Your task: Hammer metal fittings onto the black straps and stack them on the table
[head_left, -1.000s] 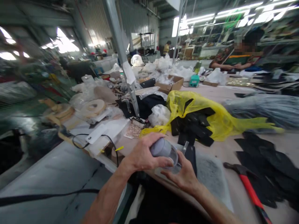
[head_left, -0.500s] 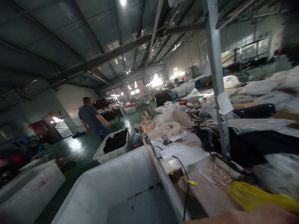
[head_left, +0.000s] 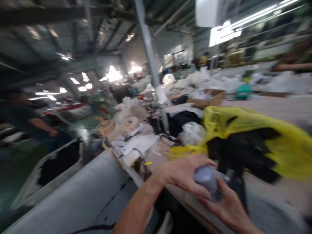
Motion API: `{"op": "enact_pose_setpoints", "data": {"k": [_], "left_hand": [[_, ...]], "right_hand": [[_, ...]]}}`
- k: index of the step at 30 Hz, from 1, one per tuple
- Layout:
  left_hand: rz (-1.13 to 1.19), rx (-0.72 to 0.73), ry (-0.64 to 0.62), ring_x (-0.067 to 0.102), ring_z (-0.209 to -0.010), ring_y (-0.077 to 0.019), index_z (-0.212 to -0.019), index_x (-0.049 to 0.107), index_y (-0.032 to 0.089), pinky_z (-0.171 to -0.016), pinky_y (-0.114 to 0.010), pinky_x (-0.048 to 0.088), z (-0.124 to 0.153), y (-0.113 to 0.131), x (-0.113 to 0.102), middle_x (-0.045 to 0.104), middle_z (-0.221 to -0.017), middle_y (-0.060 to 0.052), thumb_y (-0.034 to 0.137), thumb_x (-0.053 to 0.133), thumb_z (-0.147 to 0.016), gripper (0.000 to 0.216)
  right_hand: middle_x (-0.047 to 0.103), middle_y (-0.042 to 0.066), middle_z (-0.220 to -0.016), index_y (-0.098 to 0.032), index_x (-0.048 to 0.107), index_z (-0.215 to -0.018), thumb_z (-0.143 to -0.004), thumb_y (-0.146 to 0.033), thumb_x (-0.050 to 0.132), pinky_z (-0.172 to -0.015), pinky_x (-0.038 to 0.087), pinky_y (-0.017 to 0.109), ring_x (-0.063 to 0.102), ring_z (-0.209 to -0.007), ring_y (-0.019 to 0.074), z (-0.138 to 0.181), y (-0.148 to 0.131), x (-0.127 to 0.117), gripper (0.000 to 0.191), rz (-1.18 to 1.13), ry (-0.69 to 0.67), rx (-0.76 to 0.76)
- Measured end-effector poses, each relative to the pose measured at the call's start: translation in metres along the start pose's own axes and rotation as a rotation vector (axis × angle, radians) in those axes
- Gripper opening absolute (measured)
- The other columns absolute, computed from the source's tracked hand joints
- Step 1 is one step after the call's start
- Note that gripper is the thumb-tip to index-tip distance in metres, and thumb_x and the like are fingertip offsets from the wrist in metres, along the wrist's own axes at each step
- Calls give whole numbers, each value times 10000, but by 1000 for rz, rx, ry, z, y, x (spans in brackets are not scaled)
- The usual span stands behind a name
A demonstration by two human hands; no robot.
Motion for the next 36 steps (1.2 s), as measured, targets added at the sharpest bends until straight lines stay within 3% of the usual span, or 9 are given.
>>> {"op": "enact_pose_setpoints", "data": {"k": [3,7,23,26,30,32,36], "left_hand": [[-20,-9,65,587,-1162,-283,-1301,551,219,-1022,-410,471,-8,-16,7,612,-1277,-86,354,846,-608,764],[-119,-24,94,601,-1116,-271,-1273,559,226,-981,-411,486,-12,-23,8,626,-1235,-80,332,816,-637,694],[-509,-182,235,648,-925,-272,-1140,585,217,-832,-415,535,-21,-7,28,657,-1038,-74,519,714,-744,515],[-425,-144,151,626,-1054,-300,-1254,540,219,-913,-453,528,-19,-7,23,631,-1176,-99,486,761,-705,649],[-306,-16,3,429,-1353,-326,-1421,420,260,-1121,-508,386,-18,-3,11,440,-1473,-114,330,792,-689,824],[-269,15,-53,368,-1402,-313,-1428,420,271,-1163,-506,333,-19,-2,7,400,-1511,-101,278,773,-709,800],[-240,9,-127,428,-1362,-278,-1381,472,271,-1161,-475,348,-22,-2,10,482,-1447,-80,220,757,-716,726]], "right_hand": [[677,80,-1087,-210,508,-1238,-665,-450,789,-817,553,394,664,-946,280,17,12,-25,682,47,18,65],[660,95,-1145,-202,457,-1274,-603,-376,810,-872,522,416,651,-1009,289,10,15,-28,778,49,49,45],[635,145,-1146,-149,452,-1299,-562,-366,828,-903,494,473,631,-1030,328,14,12,-36,856,97,50,10],[639,138,-1135,-146,464,-1283,-581,-371,816,-884,505,458,639,-1010,316,15,15,-37,817,85,76,16],[644,129,-1141,-156,470,-1272,-570,-366,822,-877,509,437,642,-1004,303,16,17,-38,813,64,85,9],[642,142,-1151,-142,467,-1280,-553,-355,830,-882,505,444,639,-1012,311,16,17,-37,840,72,70,10],[639,147,-1148,-127,457,-1294,-563,-357,829,-877,503,445,639,-1004,312,16,17,-37,852,68,62,18]]}}
Point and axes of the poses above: each hand's wrist, its own z-axis away from the middle knuckle, its own x-axis out of the palm, y = z × x, the point moved 4 cm from there along -z, towards the middle knuckle
